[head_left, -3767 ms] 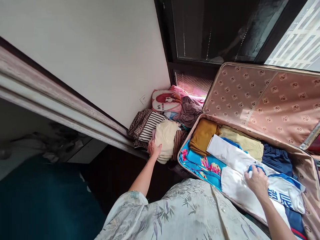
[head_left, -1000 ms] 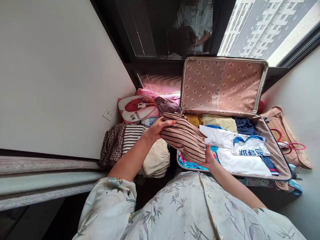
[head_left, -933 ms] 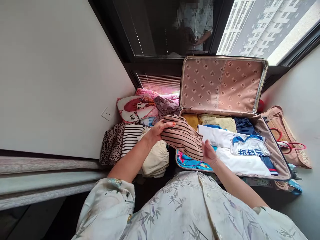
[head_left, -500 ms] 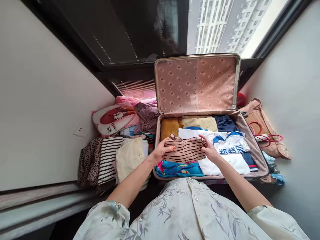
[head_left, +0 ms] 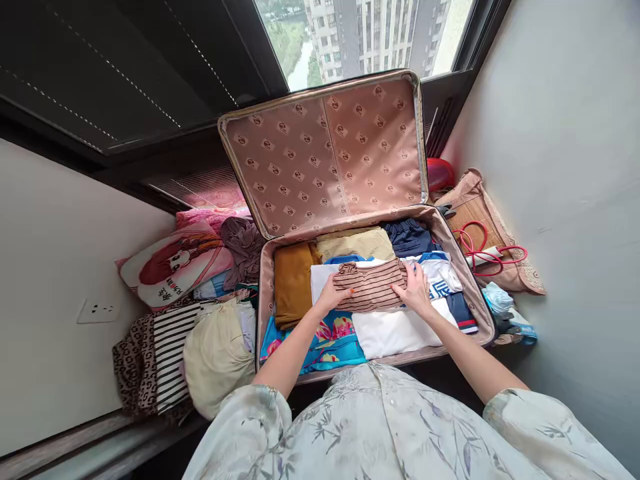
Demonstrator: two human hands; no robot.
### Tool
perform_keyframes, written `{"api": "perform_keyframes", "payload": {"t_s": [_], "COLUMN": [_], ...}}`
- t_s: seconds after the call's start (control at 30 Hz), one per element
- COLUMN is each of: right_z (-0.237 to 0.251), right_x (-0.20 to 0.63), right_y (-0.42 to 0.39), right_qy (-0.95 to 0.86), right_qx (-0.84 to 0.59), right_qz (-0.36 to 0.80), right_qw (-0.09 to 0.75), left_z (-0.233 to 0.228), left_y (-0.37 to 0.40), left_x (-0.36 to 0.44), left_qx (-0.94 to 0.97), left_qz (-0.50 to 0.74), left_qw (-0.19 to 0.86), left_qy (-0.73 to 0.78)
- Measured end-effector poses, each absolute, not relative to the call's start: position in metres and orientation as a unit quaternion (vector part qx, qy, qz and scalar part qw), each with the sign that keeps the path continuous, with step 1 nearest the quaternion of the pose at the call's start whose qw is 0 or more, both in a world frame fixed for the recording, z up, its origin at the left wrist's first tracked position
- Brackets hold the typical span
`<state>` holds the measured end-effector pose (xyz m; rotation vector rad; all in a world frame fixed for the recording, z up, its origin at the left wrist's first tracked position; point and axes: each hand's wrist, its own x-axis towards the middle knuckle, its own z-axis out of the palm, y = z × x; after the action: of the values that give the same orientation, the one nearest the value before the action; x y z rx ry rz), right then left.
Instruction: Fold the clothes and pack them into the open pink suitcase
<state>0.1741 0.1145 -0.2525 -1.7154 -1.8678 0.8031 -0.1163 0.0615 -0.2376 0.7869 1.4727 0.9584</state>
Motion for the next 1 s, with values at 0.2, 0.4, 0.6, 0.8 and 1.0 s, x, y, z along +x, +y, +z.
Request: {"api": "perform_keyframes", "payload": {"t_s": [0.2,0.4,0.6,0.8,1.0], "right_z": [-0.251,-0.234,-0.229,-0.222,-0.217], "right_x": [0.163,0.186,0.208,0.22,0.221], "right_y": [0.095,0.089,0.07,0.055,0.037], "right_qy": [-0.697,-0.743,-0.712,-0.825,-0.819], "right_qx": [-0.614,-0.437,-0.401,-0.278,-0.278], "right_qz": [0.275,0.401,0.507,0.453,0.487], "right_qw": [0.249,0.31,0.274,0.193,0.125], "left_z": [-0.235,-0.226,-0.205,-0.2,-0.212], "left_y": [0.043,0.033,0.005,-0.04,-0.066], "left_x": [-0.116,-0.11,-0.109,-0.117,-0.095], "left_qx": [0.393,0.524,0.615,0.654,0.617], "left_qz": [0.396,0.308,0.256,0.245,0.26], "left_qw": [0.504,0.301,0.214,0.307,0.306], "left_qy": [0.659,0.735,0.714,0.646,0.677]}}
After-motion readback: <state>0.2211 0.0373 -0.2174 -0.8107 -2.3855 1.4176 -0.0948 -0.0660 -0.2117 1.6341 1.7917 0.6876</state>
